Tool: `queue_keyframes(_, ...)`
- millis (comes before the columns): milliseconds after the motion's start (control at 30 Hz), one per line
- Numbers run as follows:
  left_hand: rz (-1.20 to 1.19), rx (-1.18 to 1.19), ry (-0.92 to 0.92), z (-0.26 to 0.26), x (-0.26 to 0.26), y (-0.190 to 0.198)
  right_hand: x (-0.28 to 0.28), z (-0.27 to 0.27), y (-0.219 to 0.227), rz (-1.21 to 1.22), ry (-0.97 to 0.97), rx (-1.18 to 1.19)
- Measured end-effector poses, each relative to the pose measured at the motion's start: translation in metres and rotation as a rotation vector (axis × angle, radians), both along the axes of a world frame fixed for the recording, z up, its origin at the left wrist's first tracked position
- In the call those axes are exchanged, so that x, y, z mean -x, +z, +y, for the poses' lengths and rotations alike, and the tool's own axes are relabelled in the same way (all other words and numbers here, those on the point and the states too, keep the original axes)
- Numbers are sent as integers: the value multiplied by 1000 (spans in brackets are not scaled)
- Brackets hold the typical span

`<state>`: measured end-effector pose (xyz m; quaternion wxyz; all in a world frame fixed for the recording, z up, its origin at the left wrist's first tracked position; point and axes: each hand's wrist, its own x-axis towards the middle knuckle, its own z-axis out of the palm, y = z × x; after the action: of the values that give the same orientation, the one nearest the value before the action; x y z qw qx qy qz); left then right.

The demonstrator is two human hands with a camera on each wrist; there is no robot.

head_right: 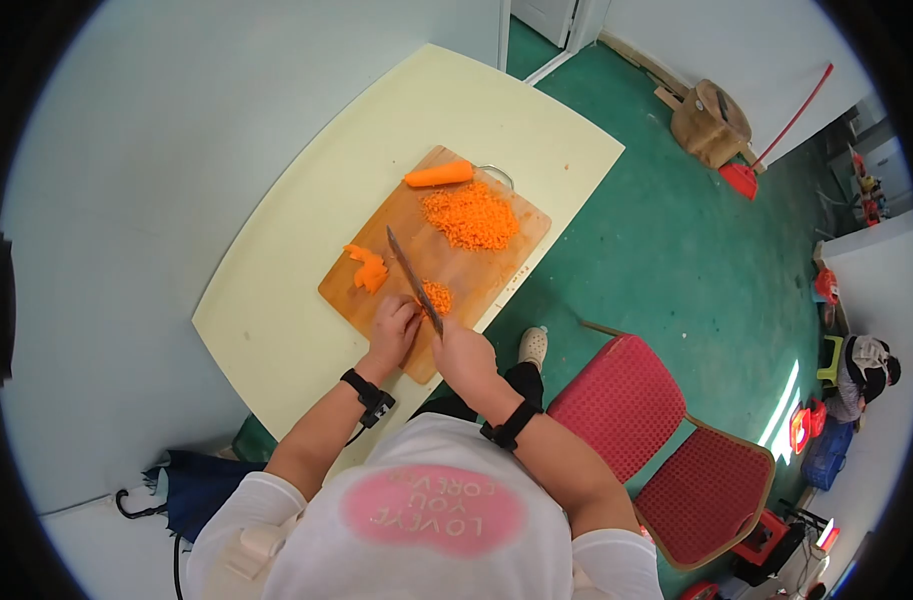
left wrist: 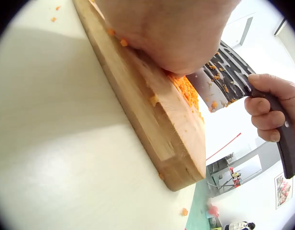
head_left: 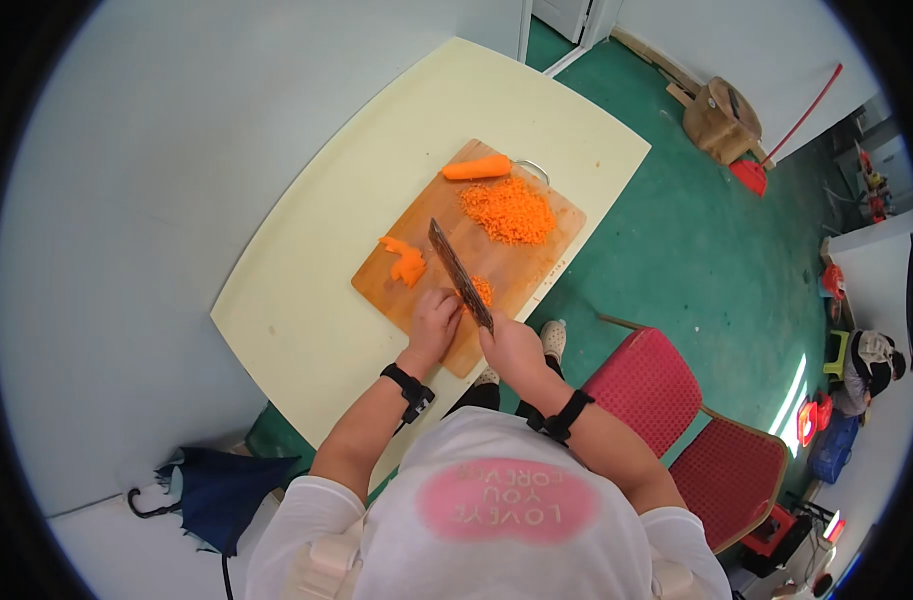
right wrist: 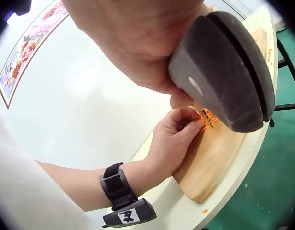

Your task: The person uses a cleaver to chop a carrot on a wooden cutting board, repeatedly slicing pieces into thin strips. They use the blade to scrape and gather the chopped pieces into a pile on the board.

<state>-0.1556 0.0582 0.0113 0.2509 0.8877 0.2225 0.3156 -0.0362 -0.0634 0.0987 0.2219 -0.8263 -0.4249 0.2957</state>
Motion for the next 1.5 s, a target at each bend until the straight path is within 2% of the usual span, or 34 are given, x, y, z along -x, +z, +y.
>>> queue_keyframes(167, 21, -20, -34, 1, 0, 4, 7, 0, -5, 3, 14, 18)
queue_keyframes(367, 43, -13, -80, 4, 2, 4, 2, 30, -23, -47, 2, -1)
queue_keyframes(467, 39, 5, -135, 0, 5, 21, -5, 26, -24, -17, -10, 1)
queue_keyframes(567, 47, -9, -132, 0, 5, 20, -13, 21, -27, -53, 35, -7)
queue_keyframes(667, 53, -32, -104, 4, 4, 2, -23, 21, -25, -134, 42, 7)
queue_keyframes(1000, -21, 62, -21, -3, 1, 11, -22, 5, -9, -44, 9, -68)
queue_keyframes(1300, -9, 97, -77, 2, 3, 6, -12, 12, -18, -89, 6, -1)
queue_keyframes(1500, 20, 15, -80, 6, 3, 4, -9, 9, -19, -62, -15, -57)
